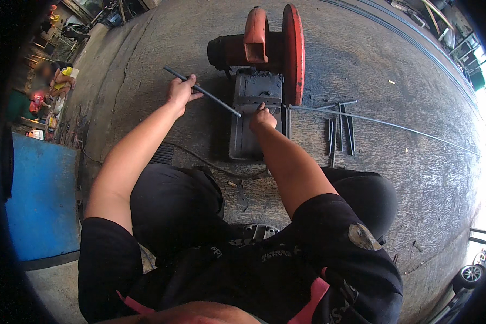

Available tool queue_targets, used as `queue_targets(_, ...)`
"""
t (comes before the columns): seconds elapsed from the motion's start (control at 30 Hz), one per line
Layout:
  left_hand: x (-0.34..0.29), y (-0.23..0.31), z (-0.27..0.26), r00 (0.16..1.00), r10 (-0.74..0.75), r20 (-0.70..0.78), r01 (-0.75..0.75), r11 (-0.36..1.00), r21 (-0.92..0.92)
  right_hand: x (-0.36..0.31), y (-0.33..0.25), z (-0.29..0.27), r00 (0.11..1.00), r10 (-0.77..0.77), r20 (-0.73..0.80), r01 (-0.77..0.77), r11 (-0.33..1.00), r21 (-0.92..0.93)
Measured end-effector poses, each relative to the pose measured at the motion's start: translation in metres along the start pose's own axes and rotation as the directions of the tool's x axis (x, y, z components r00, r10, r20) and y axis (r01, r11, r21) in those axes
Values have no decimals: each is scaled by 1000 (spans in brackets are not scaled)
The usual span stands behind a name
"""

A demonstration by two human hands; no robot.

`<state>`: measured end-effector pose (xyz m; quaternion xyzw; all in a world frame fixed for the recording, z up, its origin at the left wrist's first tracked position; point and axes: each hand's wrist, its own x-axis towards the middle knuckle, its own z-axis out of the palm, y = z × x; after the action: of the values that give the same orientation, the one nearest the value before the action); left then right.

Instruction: The person is using a metal cut-off saw to cut thin metal rods to length.

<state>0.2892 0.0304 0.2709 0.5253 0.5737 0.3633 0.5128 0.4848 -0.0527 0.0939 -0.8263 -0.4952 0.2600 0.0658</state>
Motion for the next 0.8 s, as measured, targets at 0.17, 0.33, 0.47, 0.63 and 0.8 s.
queue_targets(0.17,-4,-3,1,991,-118,-60,117,993,-23,-1,0,2,984,-177,2,177,984,-5)
queue_targets(0.33,2,-10,19,967,-161,-198,145,985,-93,-19,0,-4,921,2,389,-385,147,911)
queue_targets(0.47,3,-24,41,932,-241,-272,186,959,-214,-29,-3,-7,857,-214,469,-502,-143,853)
queue_targets(0.63,-3,-64,73,867,-426,-260,250,822,-512,-28,-20,-9,863,-315,395,-486,-304,819)
queue_targets(0.8,8,-117,86,853,-468,-230,270,774,-573,-21,-30,-8,868,-248,431,-491,-285,823)
